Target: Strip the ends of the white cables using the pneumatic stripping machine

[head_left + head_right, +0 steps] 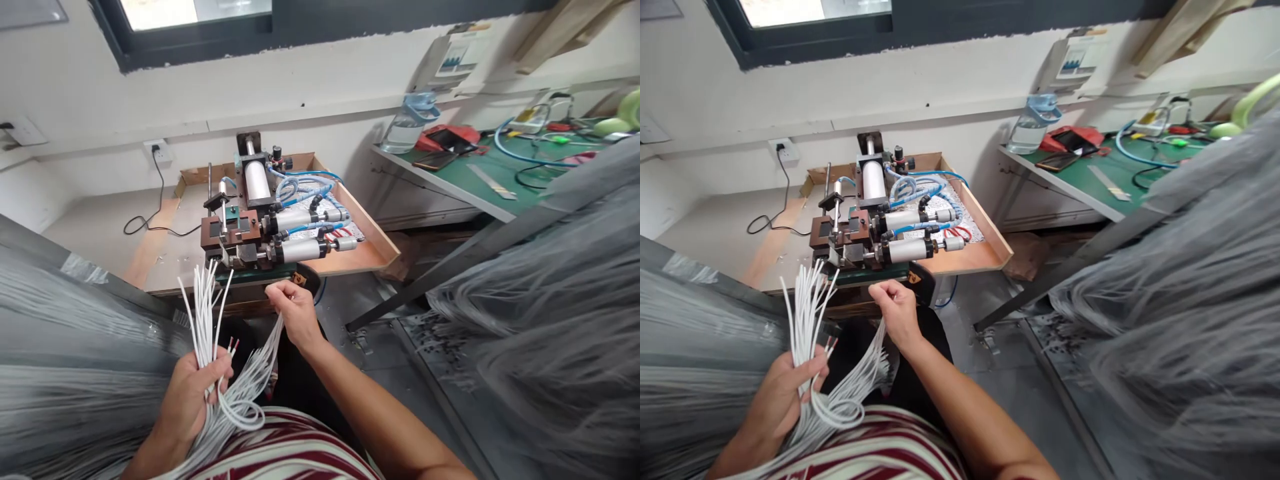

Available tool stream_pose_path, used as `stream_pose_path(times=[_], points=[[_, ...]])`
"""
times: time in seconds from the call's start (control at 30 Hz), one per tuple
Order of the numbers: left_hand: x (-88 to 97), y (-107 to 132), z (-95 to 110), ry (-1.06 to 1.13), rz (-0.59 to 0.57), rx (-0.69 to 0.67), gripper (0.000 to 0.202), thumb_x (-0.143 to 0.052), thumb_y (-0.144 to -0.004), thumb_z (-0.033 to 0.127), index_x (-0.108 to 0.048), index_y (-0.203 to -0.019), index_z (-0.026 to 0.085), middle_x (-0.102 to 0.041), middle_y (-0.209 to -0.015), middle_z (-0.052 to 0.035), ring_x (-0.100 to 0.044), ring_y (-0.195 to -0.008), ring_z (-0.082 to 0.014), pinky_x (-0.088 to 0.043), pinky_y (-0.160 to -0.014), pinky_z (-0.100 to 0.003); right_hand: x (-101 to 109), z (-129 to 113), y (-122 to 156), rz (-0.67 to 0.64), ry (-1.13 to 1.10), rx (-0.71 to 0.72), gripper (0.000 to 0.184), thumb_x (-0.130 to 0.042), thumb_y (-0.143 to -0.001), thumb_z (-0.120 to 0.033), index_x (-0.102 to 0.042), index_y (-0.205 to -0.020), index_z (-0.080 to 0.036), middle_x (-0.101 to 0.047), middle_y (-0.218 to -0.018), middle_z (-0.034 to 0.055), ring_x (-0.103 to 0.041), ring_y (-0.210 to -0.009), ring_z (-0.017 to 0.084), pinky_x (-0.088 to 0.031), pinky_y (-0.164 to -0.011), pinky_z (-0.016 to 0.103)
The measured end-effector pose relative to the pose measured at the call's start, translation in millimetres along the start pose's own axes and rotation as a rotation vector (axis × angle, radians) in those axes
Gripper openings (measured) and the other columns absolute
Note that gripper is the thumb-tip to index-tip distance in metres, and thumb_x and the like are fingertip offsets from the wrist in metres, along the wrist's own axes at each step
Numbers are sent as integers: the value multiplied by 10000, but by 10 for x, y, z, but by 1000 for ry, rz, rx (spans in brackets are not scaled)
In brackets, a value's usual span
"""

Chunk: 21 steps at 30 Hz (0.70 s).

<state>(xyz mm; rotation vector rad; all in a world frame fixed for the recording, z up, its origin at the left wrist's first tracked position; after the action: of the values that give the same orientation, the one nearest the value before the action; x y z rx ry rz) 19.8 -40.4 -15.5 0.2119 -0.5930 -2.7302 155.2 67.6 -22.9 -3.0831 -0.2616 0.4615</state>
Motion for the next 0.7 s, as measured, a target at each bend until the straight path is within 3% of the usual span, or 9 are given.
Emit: stream_pose_path(times=[0.17, 0.23, 0.53, 0.63, 0.7], points=[[11, -35, 36, 31, 70, -29, 135, -618, -601, 256, -559, -650, 146, -546, -519, 4, -427, -404, -75, -221, -352, -203, -151, 24, 126, -425, 35, -104, 159, -564, -682, -277, -632, -680, -132, -519, -572, -13, -426, -535, 89, -324, -536, 226], [8, -32, 46, 25, 66, -26, 140, -621, -599, 255, -560, -654, 141, -549, -519, 0, -433, -406, -80, -223, -352, -205, -229, 39, 199, -497, 5, -137, 133, -593, -650, -255, -650, -673, -138, -532, -596, -8, -437, -552, 96, -330, -549, 233], [37, -31, -10, 39, 93, -74, 157, -640, -578, 248, -580, -652, 124, -548, -500, -8, -413, -388, -71, -202, -333, -195, -449, 170, 340, -251, -282, -279, 131, -595, -590, -211, -559, -499, -124, -444, -453, -34, -341, -454, 71, -276, -477, 212], [85, -32, 13, 69, 178, -134, 191, -654, -561, 242, -600, -690, 112, -587, -553, -47, -479, -447, -102, -208, -326, -195, -384, 156, 276, -193, -257, -204, 150, -580, -621, -232, -532, -524, -129, -419, -472, -43, -338, -474, 72, -286, -501, 211], [145, -25, 66, 105, 274, -210, 209, -642, -578, 254, -604, -743, 132, -617, -660, -66, -549, -589, -147, -226, -332, -191, -234, 122, 158, -121, -215, -143, 145, -549, -663, -260, -524, -579, -144, -413, -505, -46, -351, -495, 77, -302, -525, 213]])
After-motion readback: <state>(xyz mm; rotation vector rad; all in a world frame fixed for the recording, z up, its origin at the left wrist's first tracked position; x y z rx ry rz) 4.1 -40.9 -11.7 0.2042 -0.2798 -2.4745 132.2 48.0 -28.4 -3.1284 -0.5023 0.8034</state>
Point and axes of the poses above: each hand's wrist, its own y-axis away from the middle knuckle, its own x-axis out of the back of the hand, z = x × y, the point moved 2 cm from there along -y, towards the middle knuckle
